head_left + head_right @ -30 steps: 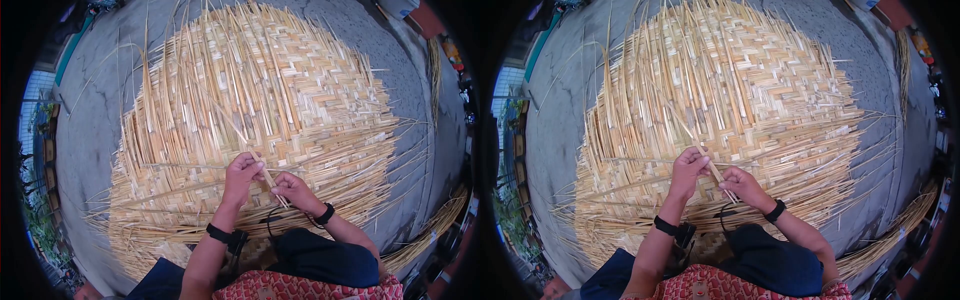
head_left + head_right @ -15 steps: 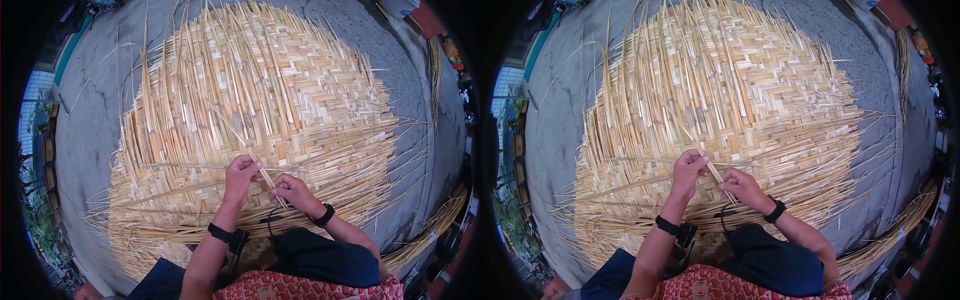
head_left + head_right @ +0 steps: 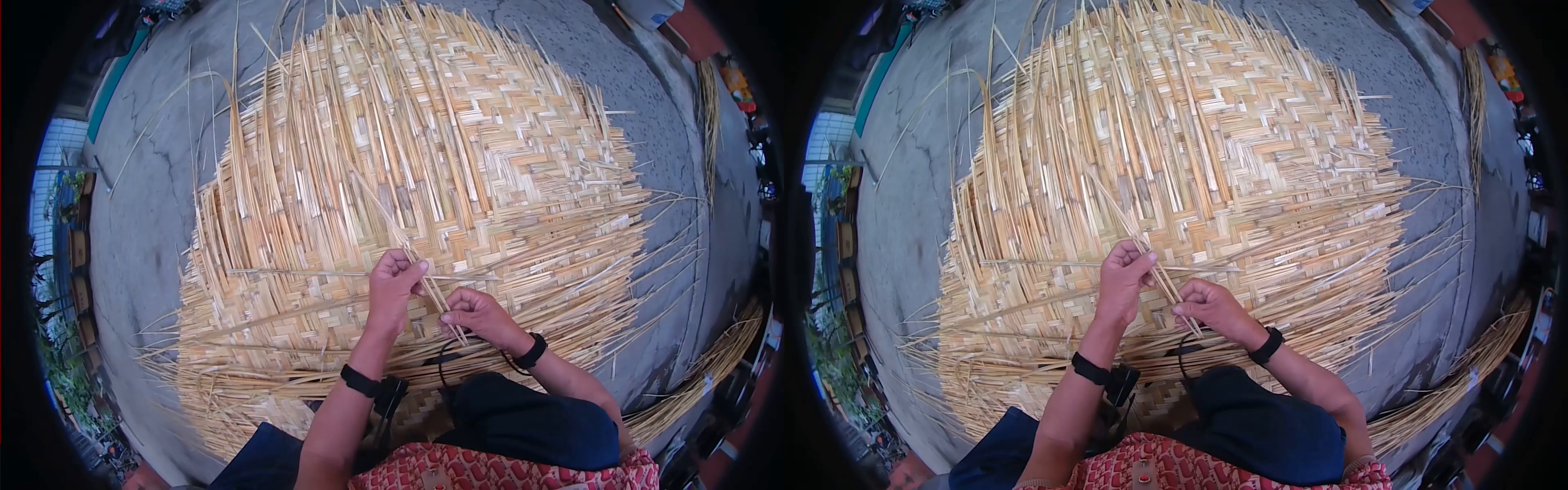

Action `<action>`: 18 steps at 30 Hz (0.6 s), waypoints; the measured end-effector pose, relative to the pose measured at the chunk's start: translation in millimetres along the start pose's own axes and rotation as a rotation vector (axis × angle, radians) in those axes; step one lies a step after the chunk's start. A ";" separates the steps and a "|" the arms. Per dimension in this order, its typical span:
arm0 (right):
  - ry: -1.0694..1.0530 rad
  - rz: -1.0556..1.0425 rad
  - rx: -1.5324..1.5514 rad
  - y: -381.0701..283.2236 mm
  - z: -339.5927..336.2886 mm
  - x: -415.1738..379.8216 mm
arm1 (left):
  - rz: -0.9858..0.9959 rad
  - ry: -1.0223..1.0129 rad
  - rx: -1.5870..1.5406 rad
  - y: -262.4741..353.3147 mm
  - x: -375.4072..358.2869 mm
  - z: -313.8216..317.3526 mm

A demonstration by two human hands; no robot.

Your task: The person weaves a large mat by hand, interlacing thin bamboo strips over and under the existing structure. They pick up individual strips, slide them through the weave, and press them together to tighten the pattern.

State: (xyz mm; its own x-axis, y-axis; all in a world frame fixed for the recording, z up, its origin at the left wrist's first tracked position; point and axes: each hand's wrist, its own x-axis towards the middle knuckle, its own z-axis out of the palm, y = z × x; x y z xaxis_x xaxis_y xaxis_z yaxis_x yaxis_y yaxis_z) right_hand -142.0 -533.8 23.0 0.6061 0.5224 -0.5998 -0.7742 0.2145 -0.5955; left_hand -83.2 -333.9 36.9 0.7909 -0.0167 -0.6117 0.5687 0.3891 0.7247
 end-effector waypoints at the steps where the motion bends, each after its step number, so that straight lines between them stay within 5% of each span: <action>1: 0.027 -0.063 -0.060 1.4 0.7 0.2 | 0.000 0.001 0.001 -1.3 0.0 0.1; 14: 0.344 -0.246 -0.829 -23.7 23.5 -15.2 | -0.028 -0.042 0.159 4.0 -3.0 4.9; 18: 0.326 -0.208 -0.582 -15.5 24.9 -13.7 | 0.064 -0.006 0.137 -0.6 2.7 -4.2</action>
State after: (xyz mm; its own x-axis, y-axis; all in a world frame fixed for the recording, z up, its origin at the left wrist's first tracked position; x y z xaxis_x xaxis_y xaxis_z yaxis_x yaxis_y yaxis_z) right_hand -142.9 -523.7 53.8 0.8257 0.2241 -0.5178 -0.4678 -0.2411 -0.8503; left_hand -82.3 -330.3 33.5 0.8273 -0.0013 -0.5617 0.5426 0.2604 0.7986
